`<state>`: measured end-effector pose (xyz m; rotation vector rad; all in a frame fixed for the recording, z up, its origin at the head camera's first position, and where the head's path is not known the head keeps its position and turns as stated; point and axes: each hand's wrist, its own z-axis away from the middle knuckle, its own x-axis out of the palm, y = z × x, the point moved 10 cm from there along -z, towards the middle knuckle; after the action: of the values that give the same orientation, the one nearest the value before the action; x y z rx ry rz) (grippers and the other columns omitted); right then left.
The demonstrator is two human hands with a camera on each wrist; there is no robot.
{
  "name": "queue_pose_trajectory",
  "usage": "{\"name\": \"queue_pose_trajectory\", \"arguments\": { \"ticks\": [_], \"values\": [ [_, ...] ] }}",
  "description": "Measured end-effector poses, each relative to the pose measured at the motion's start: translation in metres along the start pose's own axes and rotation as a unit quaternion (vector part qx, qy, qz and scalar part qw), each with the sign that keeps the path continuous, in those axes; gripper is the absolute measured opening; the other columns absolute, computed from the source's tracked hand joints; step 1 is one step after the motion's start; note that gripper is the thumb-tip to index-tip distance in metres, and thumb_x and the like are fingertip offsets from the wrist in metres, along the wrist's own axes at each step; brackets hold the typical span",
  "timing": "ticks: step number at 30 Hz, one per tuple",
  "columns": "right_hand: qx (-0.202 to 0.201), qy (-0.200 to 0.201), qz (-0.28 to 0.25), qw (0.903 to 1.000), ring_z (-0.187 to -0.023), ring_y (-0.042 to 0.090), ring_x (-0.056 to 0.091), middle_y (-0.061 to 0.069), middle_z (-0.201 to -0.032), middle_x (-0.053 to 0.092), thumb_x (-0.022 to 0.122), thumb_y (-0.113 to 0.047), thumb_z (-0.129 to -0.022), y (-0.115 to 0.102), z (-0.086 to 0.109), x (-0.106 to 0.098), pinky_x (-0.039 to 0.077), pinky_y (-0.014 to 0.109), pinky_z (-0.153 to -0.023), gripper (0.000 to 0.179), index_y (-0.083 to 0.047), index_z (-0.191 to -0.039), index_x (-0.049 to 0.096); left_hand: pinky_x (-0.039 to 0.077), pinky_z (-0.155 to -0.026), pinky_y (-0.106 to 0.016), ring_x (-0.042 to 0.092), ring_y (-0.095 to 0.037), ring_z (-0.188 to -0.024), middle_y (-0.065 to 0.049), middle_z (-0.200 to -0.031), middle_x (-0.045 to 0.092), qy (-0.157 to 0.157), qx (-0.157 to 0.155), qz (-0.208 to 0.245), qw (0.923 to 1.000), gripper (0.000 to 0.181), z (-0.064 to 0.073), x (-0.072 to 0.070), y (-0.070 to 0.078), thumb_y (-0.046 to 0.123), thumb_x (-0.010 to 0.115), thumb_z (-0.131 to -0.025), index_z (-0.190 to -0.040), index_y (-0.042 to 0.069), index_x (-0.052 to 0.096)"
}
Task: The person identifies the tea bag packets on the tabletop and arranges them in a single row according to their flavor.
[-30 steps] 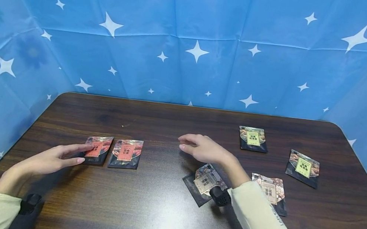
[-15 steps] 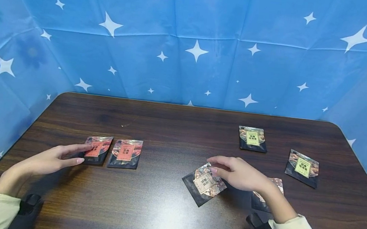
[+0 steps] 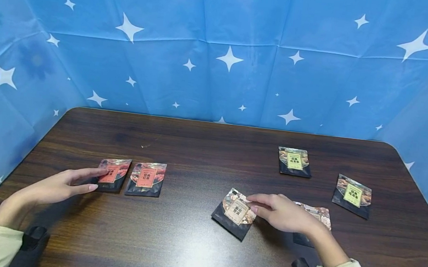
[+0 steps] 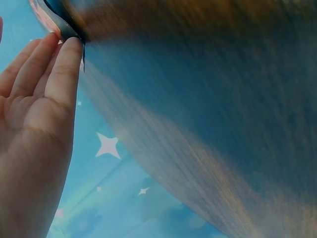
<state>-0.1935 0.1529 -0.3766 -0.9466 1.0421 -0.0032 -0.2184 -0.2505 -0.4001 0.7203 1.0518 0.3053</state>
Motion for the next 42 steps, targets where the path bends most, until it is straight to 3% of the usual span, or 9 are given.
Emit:
{"name": "queue_pose_trajectory", "arguments": {
  "ticks": [7, 15, 23, 30, 36, 42],
  "values": [
    [0.001, 0.005, 0.007, 1.0, -0.103, 0.021, 0.057, 0.01, -0.116, 0.06, 0.043, -0.024, -0.098, -0.001, -0.011, -0.003, 0.046, 0.039, -0.082, 0.037, -0.001, -0.125, 0.053, 0.029, -0.093, -0.062, 0.024, -0.047, -0.128, -0.028, -0.141, 0.027, -0.002, -0.003, -0.003, 1.0, 0.057, -0.001, 0.001, 0.001, 0.032, 0.05, -0.094, -0.14, 0.002, 0.034],
    [-0.028, 0.018, -0.002, 0.9994, -0.102, 0.014, 0.057, 0.008, -0.118, 0.06, 0.043, -0.023, -0.099, -0.008, -0.005, -0.002, 0.047, 0.033, -0.082, 0.036, -0.001, -0.126, 0.053, 0.027, -0.094, -0.062, 0.023, -0.047, -0.128, -0.028, -0.142, 0.027, -0.004, 0.001, 0.009, 1.0, 0.057, -0.001, 0.0, 0.003, 0.031, 0.05, -0.095, -0.14, 0.0, 0.034],
    [-0.044, -0.025, -0.041, 0.9979, -0.112, 0.022, 0.053, 0.01, -0.125, 0.055, 0.041, -0.024, -0.099, -0.01, 0.006, 0.014, 0.045, 0.036, -0.089, 0.037, -0.004, -0.129, 0.051, 0.027, -0.095, -0.062, 0.022, -0.047, -0.128, -0.028, -0.142, 0.027, 0.0, 0.002, 0.005, 1.0, 0.056, 0.0, -0.002, 0.001, 0.029, 0.05, -0.095, -0.14, 0.001, 0.034],
    [-0.046, -0.014, -0.029, 0.9984, -0.113, 0.021, 0.052, 0.009, -0.127, 0.054, 0.042, -0.021, -0.099, -0.009, 0.004, 0.018, 0.042, 0.038, -0.092, 0.035, -0.006, -0.129, 0.051, 0.027, -0.094, -0.062, 0.022, -0.047, -0.128, -0.028, -0.142, 0.026, -0.002, -0.001, 0.006, 1.0, 0.056, 0.0, -0.001, 0.001, 0.03, 0.05, -0.094, -0.14, 0.002, 0.034],
    [-0.028, -0.013, -0.016, 0.9994, -0.113, 0.023, 0.053, 0.01, -0.131, 0.051, 0.039, -0.022, -0.1, -0.011, -0.008, 0.022, 0.039, 0.046, -0.093, 0.038, -0.006, -0.134, 0.046, 0.028, -0.094, -0.062, 0.024, -0.047, -0.128, -0.028, -0.142, 0.027, -0.004, -0.001, 0.004, 1.0, 0.056, 0.001, 0.0, 0.002, 0.03, 0.05, -0.095, -0.139, -0.001, 0.034],
    [-0.015, -0.018, -0.009, 0.9997, -0.121, 0.031, 0.044, 0.015, -0.135, 0.045, 0.039, -0.014, -0.099, -0.023, -0.037, 0.026, 0.034, 0.049, -0.097, 0.039, -0.003, -0.136, 0.042, 0.029, -0.094, -0.061, 0.025, -0.048, -0.127, -0.029, -0.141, 0.027, -0.004, 0.002, -0.003, 1.0, 0.057, 0.002, 0.0, 0.003, 0.031, 0.05, -0.095, -0.139, -0.002, 0.034]
  ]
}}
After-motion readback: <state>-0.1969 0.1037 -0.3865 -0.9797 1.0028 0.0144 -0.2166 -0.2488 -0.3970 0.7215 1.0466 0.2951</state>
